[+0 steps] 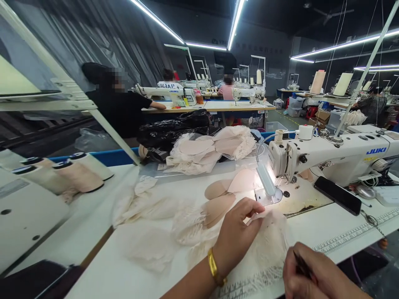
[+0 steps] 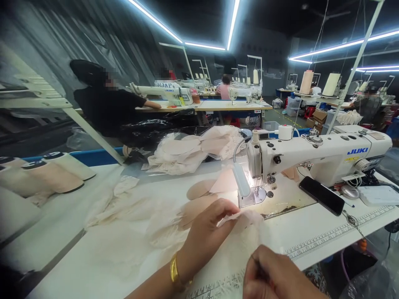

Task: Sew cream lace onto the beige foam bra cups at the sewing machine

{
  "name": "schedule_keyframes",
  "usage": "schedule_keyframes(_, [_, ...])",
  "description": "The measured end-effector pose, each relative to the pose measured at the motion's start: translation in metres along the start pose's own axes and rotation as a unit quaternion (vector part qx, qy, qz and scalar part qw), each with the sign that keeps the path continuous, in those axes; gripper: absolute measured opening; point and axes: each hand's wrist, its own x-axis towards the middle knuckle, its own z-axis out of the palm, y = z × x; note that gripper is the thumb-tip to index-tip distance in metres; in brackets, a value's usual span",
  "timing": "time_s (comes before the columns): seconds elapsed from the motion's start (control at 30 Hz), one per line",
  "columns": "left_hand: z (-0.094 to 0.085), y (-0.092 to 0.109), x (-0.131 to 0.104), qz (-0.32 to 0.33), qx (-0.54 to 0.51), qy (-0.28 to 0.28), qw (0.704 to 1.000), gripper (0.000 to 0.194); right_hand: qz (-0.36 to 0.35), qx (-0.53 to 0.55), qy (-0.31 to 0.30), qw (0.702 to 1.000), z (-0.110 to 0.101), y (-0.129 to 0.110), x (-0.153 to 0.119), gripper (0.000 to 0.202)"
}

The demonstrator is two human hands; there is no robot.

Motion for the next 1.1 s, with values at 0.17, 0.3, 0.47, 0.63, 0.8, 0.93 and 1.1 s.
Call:
schedule_keyframes(0.17, [0.002, 0.014, 0.000, -0.265, -0.254, -0.121, 0.922, 0.035, -0.133, -0.130, 0.220, 0.957, -0.018, -0.005, 0.031, 0.029])
schedule_keyframes(0.3, [0.002, 0.020, -0.002, -0.306, -0.383, -0.182, 0.853, 0.045, -0.083, -0.070, 0.186, 0.976, -0.017, -0.005, 0.051, 0.046])
schedule_keyframes(0.47, [0.003, 0.015, -0.004, -0.341, -0.393, -0.163, 0.838, 0.051, -0.027, 0.043, 0.147, 0.988, -0.015, -0.001, 0.062, 0.038])
schedule_keyframes(0.63, [0.006, 0.011, -0.005, -0.357, -0.373, -0.142, 0.845, 0.048, -0.024, 0.074, 0.155, 0.985, -0.018, 0.004, 0.065, 0.042])
schedule_keyframes(0.8, [0.006, 0.015, -0.003, -0.367, -0.370, -0.143, 0.841, 0.047, -0.019, 0.065, 0.158, 0.985, -0.019, 0.006, 0.065, 0.041])
schedule_keyframes(0.93, [0.007, 0.015, -0.002, -0.362, -0.371, -0.151, 0.842, 0.047, -0.014, 0.057, 0.158, 0.986, -0.021, 0.007, 0.066, 0.036])
schedule_keyframes(1.1, [0.008, 0.013, -0.003, -0.354, -0.353, -0.145, 0.854, 0.047, -0.022, 0.035, 0.145, 0.989, -0.024, 0.003, 0.070, 0.032])
